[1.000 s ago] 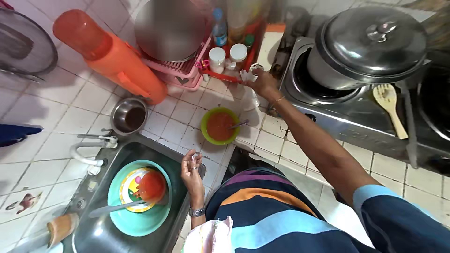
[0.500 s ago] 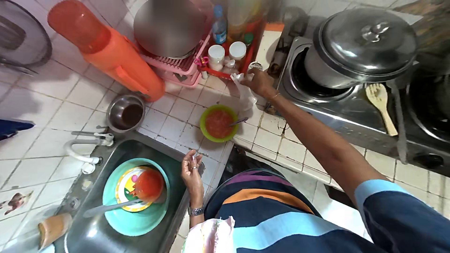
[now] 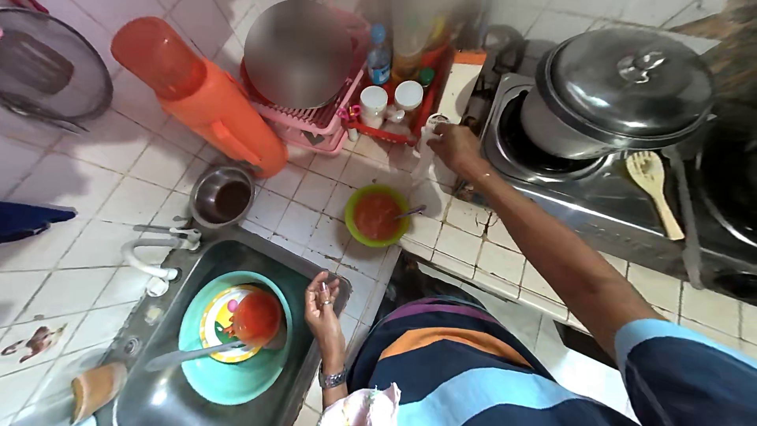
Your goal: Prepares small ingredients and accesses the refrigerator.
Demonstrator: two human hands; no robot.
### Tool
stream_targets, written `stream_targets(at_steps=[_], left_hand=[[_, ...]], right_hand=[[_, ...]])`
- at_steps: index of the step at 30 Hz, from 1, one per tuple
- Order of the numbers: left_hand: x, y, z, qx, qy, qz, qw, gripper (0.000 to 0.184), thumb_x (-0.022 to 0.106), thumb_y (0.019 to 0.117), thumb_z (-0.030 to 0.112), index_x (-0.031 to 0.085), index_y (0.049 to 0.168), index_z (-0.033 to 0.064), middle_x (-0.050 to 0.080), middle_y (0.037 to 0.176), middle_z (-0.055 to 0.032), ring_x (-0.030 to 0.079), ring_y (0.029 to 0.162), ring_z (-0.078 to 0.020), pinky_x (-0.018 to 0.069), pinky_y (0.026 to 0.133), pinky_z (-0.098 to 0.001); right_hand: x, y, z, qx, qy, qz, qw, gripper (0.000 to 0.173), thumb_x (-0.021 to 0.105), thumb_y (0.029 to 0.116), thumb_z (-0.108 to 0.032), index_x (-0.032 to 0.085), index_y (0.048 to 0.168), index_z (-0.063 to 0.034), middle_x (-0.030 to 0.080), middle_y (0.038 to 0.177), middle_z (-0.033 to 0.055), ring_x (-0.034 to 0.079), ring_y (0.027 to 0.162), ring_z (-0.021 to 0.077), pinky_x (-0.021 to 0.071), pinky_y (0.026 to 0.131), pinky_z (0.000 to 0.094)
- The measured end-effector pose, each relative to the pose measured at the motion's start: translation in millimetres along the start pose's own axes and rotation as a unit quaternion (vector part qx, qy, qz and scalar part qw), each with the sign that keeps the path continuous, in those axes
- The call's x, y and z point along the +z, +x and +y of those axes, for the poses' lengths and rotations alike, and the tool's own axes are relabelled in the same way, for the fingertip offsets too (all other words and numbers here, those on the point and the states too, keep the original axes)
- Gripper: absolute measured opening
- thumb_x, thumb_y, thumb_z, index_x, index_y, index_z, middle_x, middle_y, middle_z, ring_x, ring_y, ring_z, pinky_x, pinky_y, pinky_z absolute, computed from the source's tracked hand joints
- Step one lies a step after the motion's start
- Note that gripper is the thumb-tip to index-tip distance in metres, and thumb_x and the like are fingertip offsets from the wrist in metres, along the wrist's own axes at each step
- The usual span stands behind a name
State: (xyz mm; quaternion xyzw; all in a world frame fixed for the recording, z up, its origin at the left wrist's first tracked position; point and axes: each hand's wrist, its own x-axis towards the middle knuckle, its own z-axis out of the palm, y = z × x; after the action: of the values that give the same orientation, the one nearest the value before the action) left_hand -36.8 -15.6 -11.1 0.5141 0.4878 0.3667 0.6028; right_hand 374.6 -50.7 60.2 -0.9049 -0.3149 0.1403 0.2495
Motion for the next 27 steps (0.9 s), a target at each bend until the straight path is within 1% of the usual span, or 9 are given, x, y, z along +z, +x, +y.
stream_targets(at_steps=[3,5,7,9,13,16,19,23,27], left_hand=[[-6.6,2.2,-3.1,-0.008,0.009,0.013,1.000,0.035,0.036,0.1045,0.008,0.053,0.132,-0.0079,0.062,0.128,-0.0136,0.068,0.105,-0.0151,0.0585,0.088,-0.0309],[-7.3,5.8,-1.3,-0.003,0.018,0.001,1.000,0.034,0.038,0.1056,0.008,0.053,0.131,-0.0085,0.062,0.128,-0.0143,0.067,0.108,-0.0155,0.0576,0.090,-0.0311],[-3.7,14.4,4.1,0.019,0.025,-0.022,0.999,0.033,0.040,0.1055,0.008,0.055,0.130,-0.0083,0.063,0.126,-0.0141,0.066,0.111,-0.0152,0.0563,0.093,-0.0315],[-2.4,20.0,5.9,0.044,0.026,-0.054,0.997,0.033,0.042,0.1047,0.008,0.055,0.130,-0.0088,0.064,0.126,-0.0140,0.064,0.114,-0.0152,0.0547,0.097,-0.0323],[5.7,33.8,14.6,0.095,0.018,-0.141,0.985,0.035,0.044,0.1038,0.011,0.054,0.130,-0.0105,0.063,0.127,-0.0139,0.062,0.118,-0.0141,0.0519,0.101,-0.0318],[20.2,41.4,19.6,0.124,0.010,-0.208,0.970,0.033,0.045,0.1021,0.007,0.055,0.128,-0.0119,0.064,0.126,-0.0141,0.060,0.118,-0.0133,0.0506,0.102,-0.0303],[42.8,43.8,26.5,0.126,0.015,-0.251,0.960,0.032,0.049,0.1030,0.008,0.056,0.126,-0.0123,0.065,0.125,-0.0162,0.061,0.118,-0.0147,0.0500,0.103,-0.0304],[71.6,33.1,35.4,0.132,0.002,-0.284,0.950,0.031,0.050,0.1017,0.006,0.055,0.126,-0.0131,0.065,0.123,-0.0158,0.062,0.116,-0.0117,0.0507,0.102,-0.0277],[91.0,21.7,38.4,0.181,0.022,-0.310,0.933,0.036,0.056,0.1000,0.008,0.055,0.130,-0.0124,0.064,0.128,-0.0191,0.062,0.119,-0.0145,0.0514,0.102,-0.0295]], right_hand=[[-9.0,-21.1,6.6,-0.017,0.007,0.041,0.999,0.032,0.063,0.1011,-0.022,0.067,0.119,0.0047,0.067,0.111,0.0302,0.065,0.103,0.0500,0.0488,0.086,0.0690],[5.0,-25.4,15.4,-0.026,0.000,0.023,0.999,0.030,0.064,0.1010,-0.019,0.067,0.115,0.0070,0.066,0.111,0.0318,0.065,0.104,0.0510,0.0487,0.088,0.0696],[6.8,-28.8,14.3,-0.024,0.004,0.028,0.999,0.030,0.063,0.1016,-0.019,0.067,0.117,0.0066,0.067,0.112,0.0310,0.065,0.105,0.0505,0.0487,0.089,0.0698],[1.9,-34.1,7.2,-0.025,0.017,0.059,0.998,0.031,0.063,0.1011,-0.020,0.068,0.118,0.0056,0.068,0.110,0.0295,0.066,0.102,0.0487,0.0493,0.087,0.0680],[5.1,-42.5,14.8,-0.032,-0.015,-0.018,0.999,0.026,0.063,0.1006,-0.016,0.069,0.115,0.0052,0.069,0.107,0.0308,0.066,0.100,0.0515,0.0486,0.085,0.0720],[-4.9,-57.8,14.6,-0.005,-0.012,0.011,1.000,0.027,0.062,0.1012,-0.017,0.068,0.116,0.0050,0.068,0.109,0.0301,0.066,0.102,0.0503,0.0489,0.086,0.0706],[4.3,-72.7,31.1,-0.013,-0.008,-0.020,1.000,0.024,0.062,0.1002,-0.014,0.069,0.109,0.0069,0.069,0.103,0.0302,0.067,0.097,0.0507,0.0495,0.083,0.0711],[-25.2,-98.4,24.1,-0.007,0.011,0.038,0.999,0.024,0.062,0.1008,-0.015,0.069,0.109,0.0060,0.069,0.102,0.0282,0.067,0.097,0.0477,0.0503,0.084,0.0683],[-59.2,-132.1,25.7,-0.038,0.009,0.023,0.999,0.021,0.064,0.0989,-0.018,0.070,0.102,0.0024,0.070,0.094,0.0230,0.068,0.089,0.0422,0.0513,0.079,0.0663]])
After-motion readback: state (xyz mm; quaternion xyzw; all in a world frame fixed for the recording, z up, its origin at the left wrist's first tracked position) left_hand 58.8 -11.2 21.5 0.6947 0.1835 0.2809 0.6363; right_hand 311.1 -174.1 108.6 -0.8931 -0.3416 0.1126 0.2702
